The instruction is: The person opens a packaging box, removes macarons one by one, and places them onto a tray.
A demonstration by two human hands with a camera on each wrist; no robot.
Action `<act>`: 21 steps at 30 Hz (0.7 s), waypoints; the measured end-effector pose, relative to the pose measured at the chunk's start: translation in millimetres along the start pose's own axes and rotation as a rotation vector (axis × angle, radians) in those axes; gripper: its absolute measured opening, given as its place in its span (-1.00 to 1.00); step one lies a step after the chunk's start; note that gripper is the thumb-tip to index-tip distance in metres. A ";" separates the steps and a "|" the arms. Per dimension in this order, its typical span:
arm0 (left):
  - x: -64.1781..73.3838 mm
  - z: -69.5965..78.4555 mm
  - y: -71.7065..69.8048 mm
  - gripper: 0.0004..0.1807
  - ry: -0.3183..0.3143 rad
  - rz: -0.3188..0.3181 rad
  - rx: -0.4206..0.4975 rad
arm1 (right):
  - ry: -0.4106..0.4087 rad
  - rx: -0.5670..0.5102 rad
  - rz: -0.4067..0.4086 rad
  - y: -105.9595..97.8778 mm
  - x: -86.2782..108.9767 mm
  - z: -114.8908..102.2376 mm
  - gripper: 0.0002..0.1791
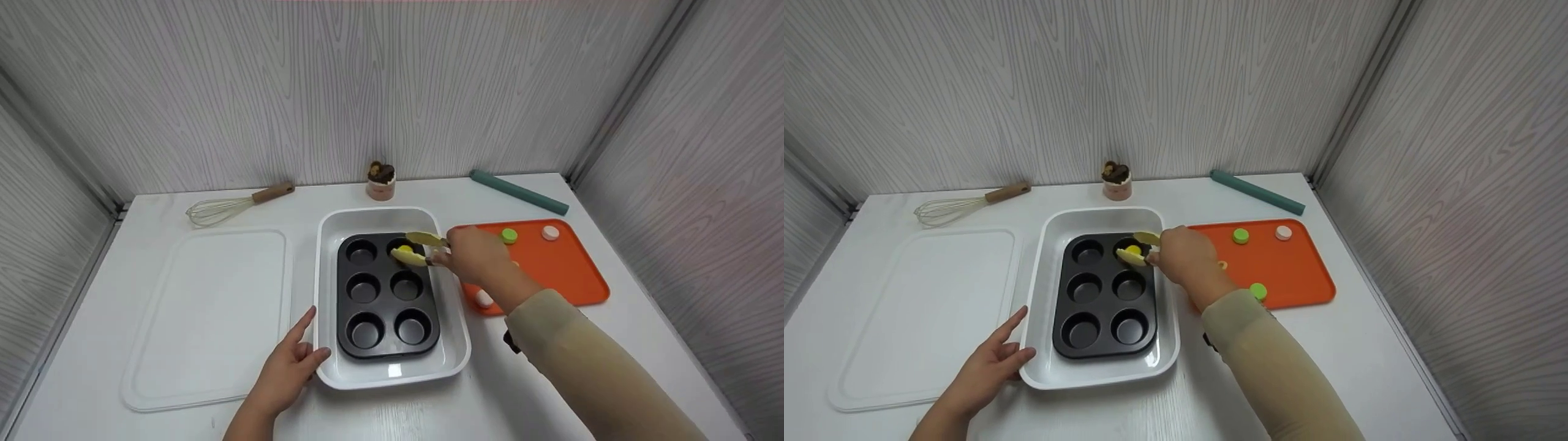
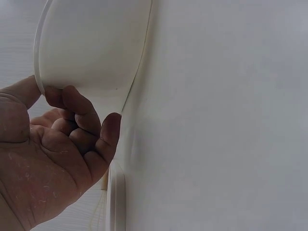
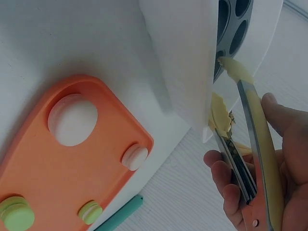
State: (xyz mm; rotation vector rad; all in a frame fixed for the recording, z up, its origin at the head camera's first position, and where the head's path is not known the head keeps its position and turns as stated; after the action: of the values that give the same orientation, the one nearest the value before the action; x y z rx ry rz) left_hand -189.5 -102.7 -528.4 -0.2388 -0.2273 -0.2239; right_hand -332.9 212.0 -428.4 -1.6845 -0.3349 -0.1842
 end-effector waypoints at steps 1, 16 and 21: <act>-0.4 0.5 -0.1 -0.08 -0.001 0.003 -0.004 | -0.002 0.003 0.001 0.1 -0.7 -0.7 -0.51; -0.5 5.2 1.1 -0.09 0.003 -0.013 -0.015 | 0.020 0.113 -0.023 1.3 -7.7 -14.1 -0.50; 0.6 3.8 1.0 -0.09 -0.002 -0.016 -0.032 | 0.010 0.195 -0.043 2.9 -10.1 -26.1 -0.51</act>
State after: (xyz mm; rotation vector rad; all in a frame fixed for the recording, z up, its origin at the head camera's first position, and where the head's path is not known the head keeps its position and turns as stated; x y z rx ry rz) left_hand -189.4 -100.8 -524.9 -0.2695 -0.2280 -0.2434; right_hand -339.6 184.8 -430.6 -1.4841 -0.3704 -0.1856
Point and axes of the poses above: each hand's wrist, its own x-axis away from the middle knuckle, its own y-axis out of the palm, z = x × y, the point moved 7 cm from there along -x, towards the middle knuckle, and after that the axes turned 5 degrees about -z, right-handed, at the moved point
